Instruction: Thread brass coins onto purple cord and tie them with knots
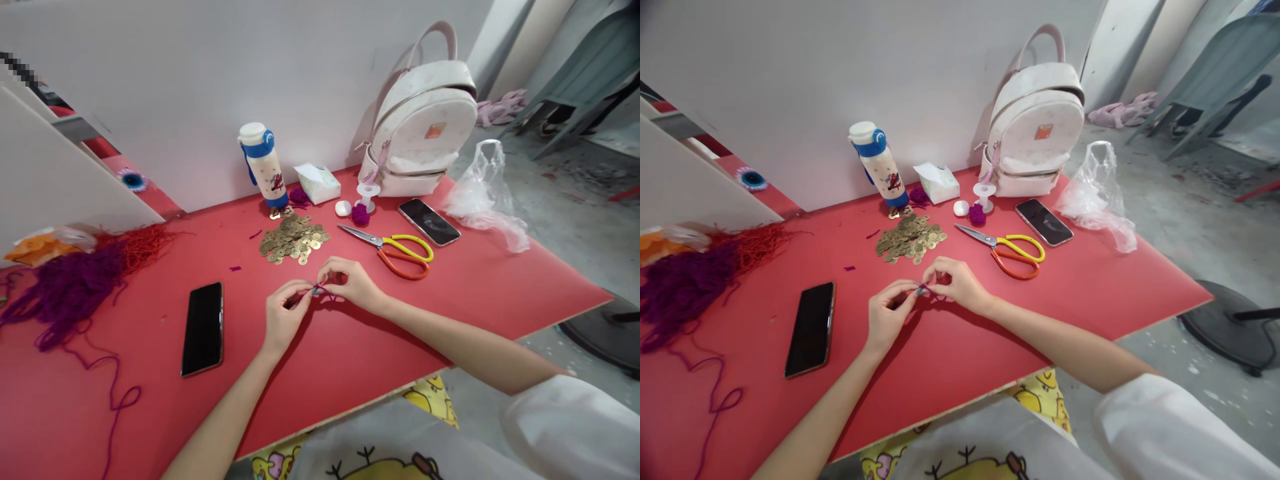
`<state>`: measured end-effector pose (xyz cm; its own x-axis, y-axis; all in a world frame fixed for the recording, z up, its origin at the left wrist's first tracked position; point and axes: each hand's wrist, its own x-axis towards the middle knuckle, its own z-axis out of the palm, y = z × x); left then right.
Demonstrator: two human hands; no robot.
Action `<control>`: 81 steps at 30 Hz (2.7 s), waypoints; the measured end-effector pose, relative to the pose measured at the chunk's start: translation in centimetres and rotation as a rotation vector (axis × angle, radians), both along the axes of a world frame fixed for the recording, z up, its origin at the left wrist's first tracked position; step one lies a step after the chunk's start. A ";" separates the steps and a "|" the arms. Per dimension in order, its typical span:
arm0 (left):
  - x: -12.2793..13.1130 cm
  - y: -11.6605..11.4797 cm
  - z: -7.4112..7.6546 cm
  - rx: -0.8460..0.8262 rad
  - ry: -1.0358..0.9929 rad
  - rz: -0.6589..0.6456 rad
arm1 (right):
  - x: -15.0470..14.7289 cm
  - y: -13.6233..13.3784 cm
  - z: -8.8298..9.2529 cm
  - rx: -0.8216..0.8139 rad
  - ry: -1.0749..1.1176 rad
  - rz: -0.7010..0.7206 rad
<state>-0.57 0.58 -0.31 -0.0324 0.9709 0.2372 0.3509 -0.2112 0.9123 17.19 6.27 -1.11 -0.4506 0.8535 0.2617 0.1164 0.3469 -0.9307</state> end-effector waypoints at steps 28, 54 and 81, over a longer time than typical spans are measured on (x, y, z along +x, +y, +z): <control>-0.4 0.3 0.2 0.020 0.001 -0.069 | 0.0 -0.2 -0.1 -0.051 -0.026 0.044; -0.5 0.5 -0.2 -0.068 -0.159 0.154 | 0.1 -0.2 0.1 0.222 -0.023 -0.173; 0.7 -0.5 1.1 -0.138 -0.204 -0.050 | -0.4 0.0 -1.5 0.294 -0.261 0.071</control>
<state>0.13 0.05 0.74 -0.0174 0.9952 0.0959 0.1490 -0.0922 0.9845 16.83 6.24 -2.66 -0.5890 0.7239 0.3592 0.3018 0.6094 -0.7332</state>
